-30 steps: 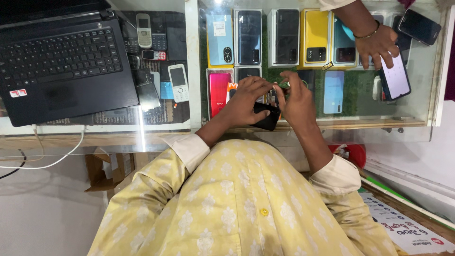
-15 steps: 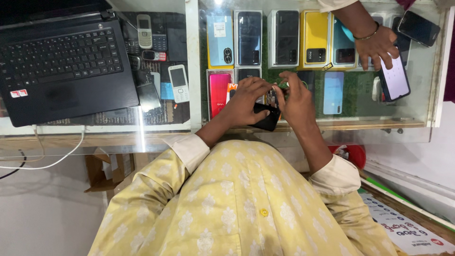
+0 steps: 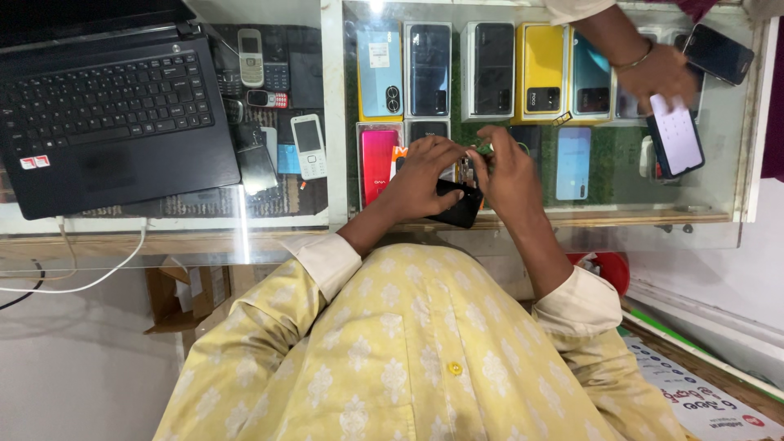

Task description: The person disassembles a smartphone by removing the back cover and using a screwdriver to detach internal components. They then reassemble the phone by reconnecting parts and securing the back cover.

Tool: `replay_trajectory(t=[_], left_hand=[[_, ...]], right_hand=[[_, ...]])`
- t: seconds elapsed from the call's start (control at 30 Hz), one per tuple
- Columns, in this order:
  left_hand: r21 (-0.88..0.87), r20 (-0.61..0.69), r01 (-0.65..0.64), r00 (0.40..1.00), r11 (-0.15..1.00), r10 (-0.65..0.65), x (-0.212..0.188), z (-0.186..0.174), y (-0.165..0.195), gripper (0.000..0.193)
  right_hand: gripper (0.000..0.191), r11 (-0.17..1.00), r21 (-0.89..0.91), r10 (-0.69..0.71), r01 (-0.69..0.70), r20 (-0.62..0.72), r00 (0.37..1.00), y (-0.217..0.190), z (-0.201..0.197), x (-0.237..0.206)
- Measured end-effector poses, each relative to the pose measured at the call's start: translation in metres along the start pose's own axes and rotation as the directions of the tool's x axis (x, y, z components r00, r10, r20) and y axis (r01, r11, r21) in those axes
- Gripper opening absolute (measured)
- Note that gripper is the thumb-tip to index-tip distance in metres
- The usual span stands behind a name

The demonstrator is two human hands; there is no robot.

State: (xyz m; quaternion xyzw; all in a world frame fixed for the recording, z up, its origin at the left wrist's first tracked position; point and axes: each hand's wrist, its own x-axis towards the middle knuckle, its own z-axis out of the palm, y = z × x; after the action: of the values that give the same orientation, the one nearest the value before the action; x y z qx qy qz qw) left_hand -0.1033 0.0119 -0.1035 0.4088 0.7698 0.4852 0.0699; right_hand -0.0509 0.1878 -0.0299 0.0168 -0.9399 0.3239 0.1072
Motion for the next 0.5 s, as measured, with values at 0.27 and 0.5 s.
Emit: replay_trajectory(t=[0.27, 0.5], left_hand=[[0.004, 0.010, 0.005, 1.000, 1.000, -0.005, -0.0006, 0.0007, -0.0025, 0.070], [0.036, -0.024, 0.046, 0.999, 0.998, -0.045, 0.0007, 0.0045, -0.0001, 0.059]], right_hand=[[0.027, 0.996, -0.014, -0.091, 0.091, 0.011, 0.996, -0.0005, -0.0033, 0.0018], [0.030, 0.998, -0.059, -0.024, 0.026, 0.035, 0.999, 0.0004, -0.0047, 0.0023]])
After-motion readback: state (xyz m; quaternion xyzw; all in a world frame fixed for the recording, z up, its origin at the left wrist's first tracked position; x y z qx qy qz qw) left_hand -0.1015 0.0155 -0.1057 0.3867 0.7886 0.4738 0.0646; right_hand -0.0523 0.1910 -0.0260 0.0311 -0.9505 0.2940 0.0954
